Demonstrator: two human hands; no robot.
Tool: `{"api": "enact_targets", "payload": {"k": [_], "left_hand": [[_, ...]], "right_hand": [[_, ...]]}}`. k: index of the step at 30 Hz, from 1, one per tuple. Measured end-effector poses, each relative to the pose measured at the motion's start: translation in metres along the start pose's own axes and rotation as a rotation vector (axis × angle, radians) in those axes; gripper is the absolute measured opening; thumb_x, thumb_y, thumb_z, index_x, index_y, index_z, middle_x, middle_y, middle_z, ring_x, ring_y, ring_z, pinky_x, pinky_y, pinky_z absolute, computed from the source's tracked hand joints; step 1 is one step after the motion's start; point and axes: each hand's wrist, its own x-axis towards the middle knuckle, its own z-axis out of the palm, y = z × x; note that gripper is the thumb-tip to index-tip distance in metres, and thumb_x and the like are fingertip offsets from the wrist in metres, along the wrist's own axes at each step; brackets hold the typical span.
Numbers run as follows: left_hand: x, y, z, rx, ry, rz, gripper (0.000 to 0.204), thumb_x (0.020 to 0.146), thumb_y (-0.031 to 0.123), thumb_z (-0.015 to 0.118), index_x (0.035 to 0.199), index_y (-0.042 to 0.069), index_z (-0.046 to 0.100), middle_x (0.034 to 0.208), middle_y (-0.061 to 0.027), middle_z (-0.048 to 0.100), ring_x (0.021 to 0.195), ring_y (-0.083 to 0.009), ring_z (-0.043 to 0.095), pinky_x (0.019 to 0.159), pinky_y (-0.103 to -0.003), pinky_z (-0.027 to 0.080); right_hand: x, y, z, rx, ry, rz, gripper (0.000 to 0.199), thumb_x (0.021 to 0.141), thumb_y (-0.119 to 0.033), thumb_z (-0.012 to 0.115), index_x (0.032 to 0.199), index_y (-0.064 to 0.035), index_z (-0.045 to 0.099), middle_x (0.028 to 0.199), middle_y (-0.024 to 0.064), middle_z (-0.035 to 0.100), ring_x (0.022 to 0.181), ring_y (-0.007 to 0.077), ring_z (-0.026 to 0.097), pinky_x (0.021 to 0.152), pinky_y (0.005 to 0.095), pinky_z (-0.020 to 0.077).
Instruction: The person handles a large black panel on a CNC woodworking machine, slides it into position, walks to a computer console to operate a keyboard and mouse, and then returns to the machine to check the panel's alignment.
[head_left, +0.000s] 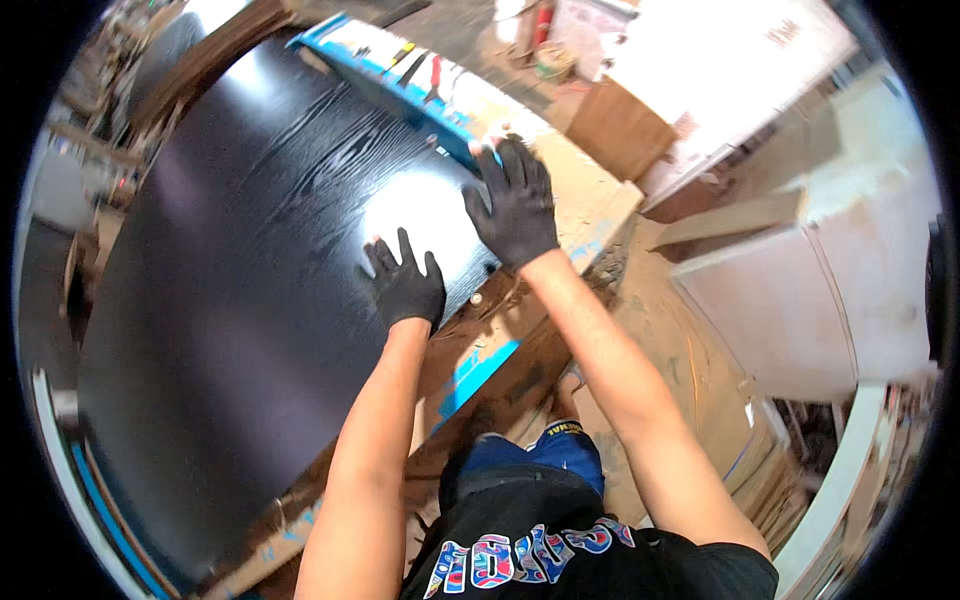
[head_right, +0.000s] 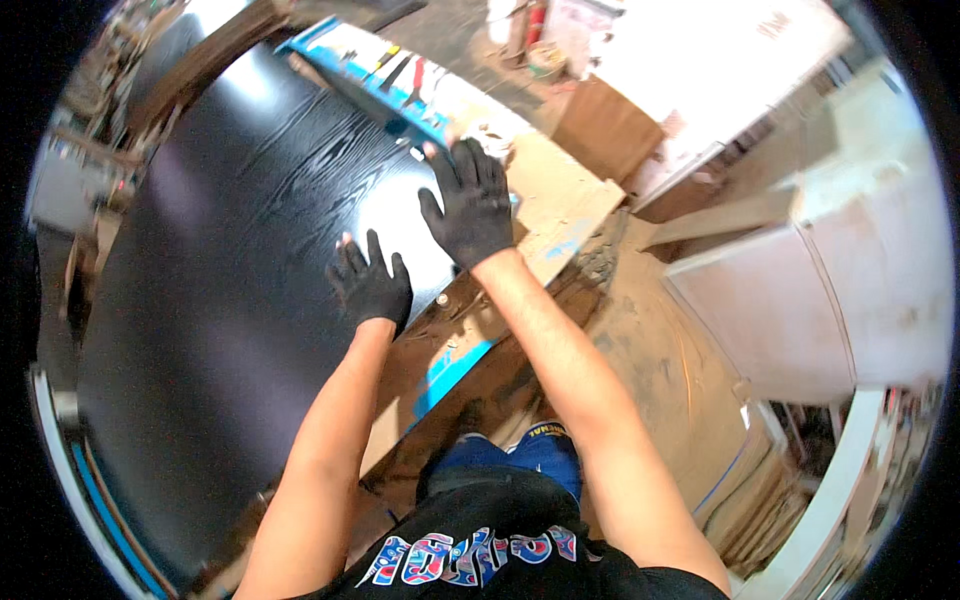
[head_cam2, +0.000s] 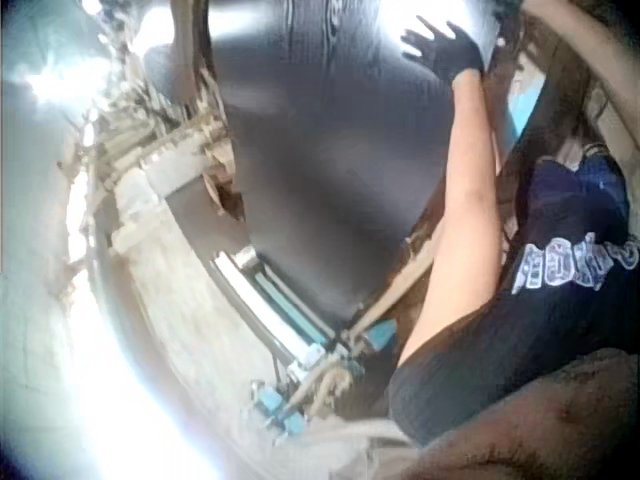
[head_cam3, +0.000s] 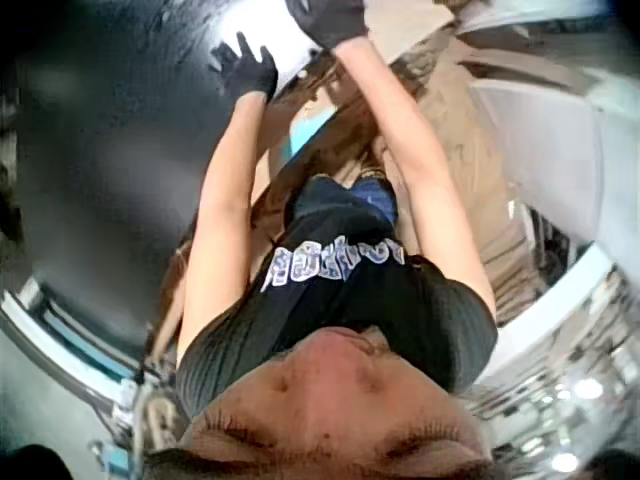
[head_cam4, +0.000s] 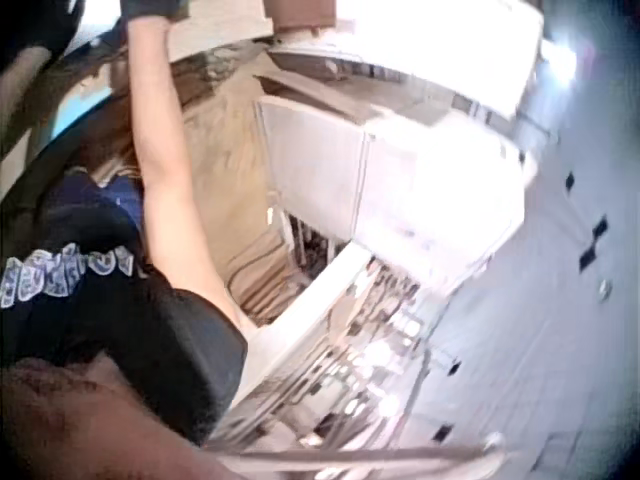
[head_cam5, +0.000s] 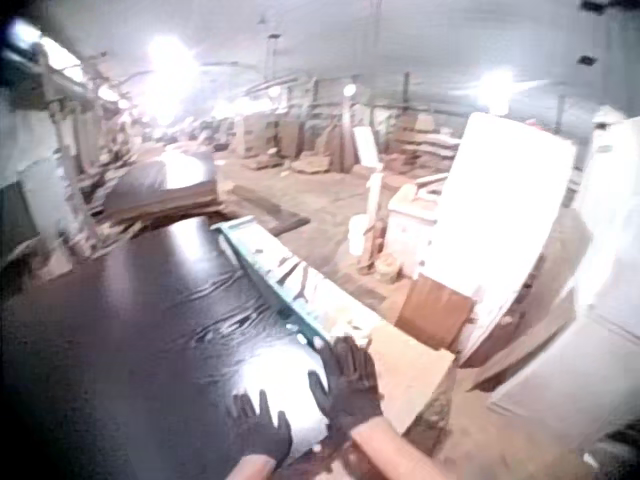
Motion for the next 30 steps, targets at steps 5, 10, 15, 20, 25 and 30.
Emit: {"api": "enact_targets", "payload": {"k": [5, 10, 15, 20, 25, 30], "left_hand": [[0.020, 0.013, 0.001, 0.051, 0.130, 0.077, 0.055, 0.094, 0.037, 0.041, 0.143, 0.011, 0.040, 0.150, -0.0234, 0.031, 0.142, -0.0367, 0.024, 0.114, -0.053, 0.015], [0.016, 0.005, 0.001, 0.043, 0.179, 0.075, 0.051, 0.089, 0.028, 0.051, 0.137, 0.011, 0.048, 0.146, -0.0223, 0.037, 0.136, -0.0386, 0.034, 0.114, -0.052, 0.021], [0.021, 0.009, 0.000, 0.022, 0.142, 0.052, 0.050, 0.088, 0.028, 0.051, 0.136, 0.012, 0.050, 0.147, -0.0194, 0.037, 0.137, -0.0355, 0.033, 0.114, -0.050, 0.020], [0.035, 0.030, 0.002, -0.051, 0.174, 0.068, 0.047, 0.088, 0.018, 0.052, 0.134, 0.008, 0.051, 0.144, -0.0192, 0.042, 0.133, -0.0375, 0.038, 0.112, -0.046, 0.028], [0.040, 0.013, -0.002, 0.001, 0.198, 0.103, 0.046, 0.089, 0.011, 0.047, 0.134, 0.006, 0.050, 0.142, -0.0199, 0.044, 0.133, -0.0370, 0.039, 0.113, -0.047, 0.027], [0.036, -0.002, -0.009, 0.138, 0.074, -0.047, 0.053, 0.090, 0.017, 0.042, 0.143, 0.012, 0.041, 0.152, -0.0118, 0.033, 0.141, -0.0309, 0.029, 0.115, -0.047, 0.021]], "right_hand": [[-0.027, 0.053, 0.089, -0.034, -0.380, -0.035, 0.061, 0.091, -0.048, 0.050, 0.141, -0.0128, 0.041, 0.145, 0.0171, 0.035, 0.139, 0.0371, 0.025, 0.110, 0.0583, 0.0203], [-0.016, 0.046, 0.085, 0.092, -0.443, -0.125, 0.061, 0.092, -0.051, 0.046, 0.139, -0.0119, 0.041, 0.145, 0.0155, 0.034, 0.140, 0.0325, 0.023, 0.112, 0.0603, 0.0122], [-0.015, 0.057, 0.086, 0.258, -0.505, -0.120, 0.053, 0.090, -0.046, 0.051, 0.132, -0.0124, 0.048, 0.141, 0.0147, 0.038, 0.138, 0.0312, 0.027, 0.113, 0.0554, 0.0146], [-0.020, 0.085, 0.096, 0.405, -0.451, -0.204, 0.052, 0.085, -0.041, 0.055, 0.128, -0.0103, 0.054, 0.143, 0.0169, 0.036, 0.139, 0.0319, 0.025, 0.114, 0.0518, 0.0180], [-0.022, 0.081, 0.109, 0.657, -0.354, -0.367, 0.042, 0.078, -0.021, 0.054, 0.116, -0.0053, 0.058, 0.134, 0.0221, 0.050, 0.129, 0.0391, 0.041, 0.111, 0.0548, 0.0263], [-0.019, 0.069, 0.091, 0.681, -0.585, -0.407, 0.056, 0.084, -0.029, 0.055, 0.134, -0.0045, 0.050, 0.148, 0.0215, 0.035, 0.139, 0.0365, 0.029, 0.115, 0.0550, 0.0178]]}}
